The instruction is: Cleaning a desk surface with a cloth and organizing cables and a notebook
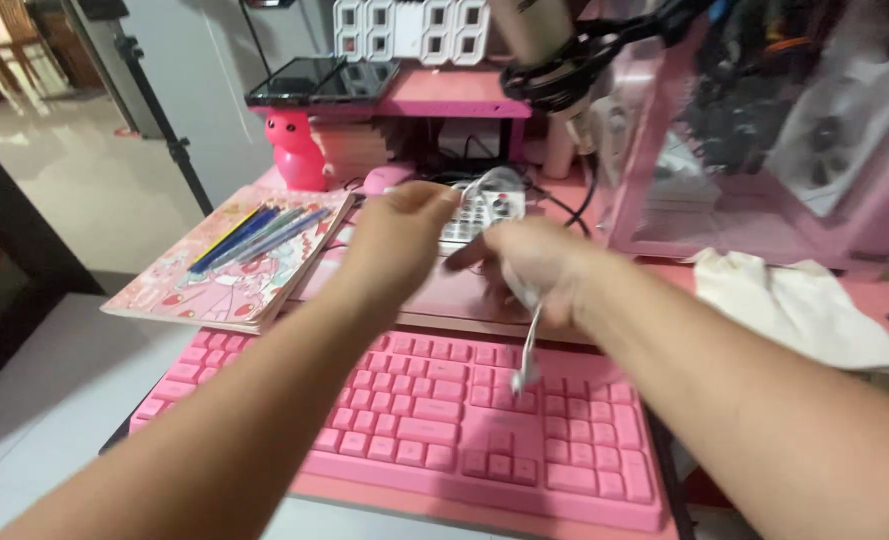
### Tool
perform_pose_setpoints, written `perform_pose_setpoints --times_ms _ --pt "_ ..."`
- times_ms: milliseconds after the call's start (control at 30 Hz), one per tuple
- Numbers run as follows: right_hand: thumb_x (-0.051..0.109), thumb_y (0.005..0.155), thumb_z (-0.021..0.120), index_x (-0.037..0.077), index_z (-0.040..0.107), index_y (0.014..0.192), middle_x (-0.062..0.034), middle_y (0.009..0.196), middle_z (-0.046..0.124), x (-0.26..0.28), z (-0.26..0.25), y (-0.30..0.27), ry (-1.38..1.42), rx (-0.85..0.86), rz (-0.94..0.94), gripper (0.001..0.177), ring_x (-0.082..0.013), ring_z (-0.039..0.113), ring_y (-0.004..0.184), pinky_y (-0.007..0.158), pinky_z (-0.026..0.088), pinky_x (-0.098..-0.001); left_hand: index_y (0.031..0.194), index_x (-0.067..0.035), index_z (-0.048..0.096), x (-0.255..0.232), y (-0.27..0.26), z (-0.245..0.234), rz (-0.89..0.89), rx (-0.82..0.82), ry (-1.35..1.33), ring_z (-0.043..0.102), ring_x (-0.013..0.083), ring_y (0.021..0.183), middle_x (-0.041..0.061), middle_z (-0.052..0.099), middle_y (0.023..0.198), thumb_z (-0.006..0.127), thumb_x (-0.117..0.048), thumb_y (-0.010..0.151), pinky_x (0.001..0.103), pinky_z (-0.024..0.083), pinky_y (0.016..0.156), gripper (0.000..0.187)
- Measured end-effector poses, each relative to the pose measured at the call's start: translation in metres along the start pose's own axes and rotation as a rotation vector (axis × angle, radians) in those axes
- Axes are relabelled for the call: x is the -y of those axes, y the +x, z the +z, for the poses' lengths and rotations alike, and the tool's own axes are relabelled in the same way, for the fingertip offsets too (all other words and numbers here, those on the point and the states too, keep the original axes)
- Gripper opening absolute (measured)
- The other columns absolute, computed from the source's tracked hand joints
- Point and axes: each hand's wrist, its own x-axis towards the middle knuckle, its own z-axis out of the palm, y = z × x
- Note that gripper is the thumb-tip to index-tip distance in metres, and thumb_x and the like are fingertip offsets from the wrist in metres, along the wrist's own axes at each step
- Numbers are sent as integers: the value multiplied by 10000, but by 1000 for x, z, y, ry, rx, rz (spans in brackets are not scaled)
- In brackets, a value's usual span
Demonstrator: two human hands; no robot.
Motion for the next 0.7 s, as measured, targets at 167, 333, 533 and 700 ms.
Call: perform_pose_setpoints --times_ms 167,333,533,700 --pt "57 919 533 83 503 892 49 489 365 26 -26 19 103 -354 -59 47 -99 408 349 413 514 -349 1266 -75 718 39 53 -68 -129 -202 496 680 288 1195 142 747 1162 645 -446 948 448 509 1006 494" --pt "28 903 493 64 461 886 58 498 349 13 -36 67 39 -317 67 51 -75 393 356 415 485 -304 1328 -10 656 20 44 -57 -279 -242 367 495 352 1407 192 644 1370 573 -519 942 478 340 1180 644" --pt "47 925 456 112 425 866 98 523 287 10 -38 82 51 -249 190 93 -26 319 378 435 462 -247 1092 -49 655 27 54 -55 -411 -256 -45 615 236 884 99 689 931 517 -514 984 393 466 778 497" --pt "41 935 456 121 410 868 112 545 238 16 -38 68 102 -200 175 114 -7 270 391 480 488 -236 1314 33 518 32 50 -62 -315 -180 -159 660 211 988 96 593 1050 483 -447 1024 300 585 806 561"
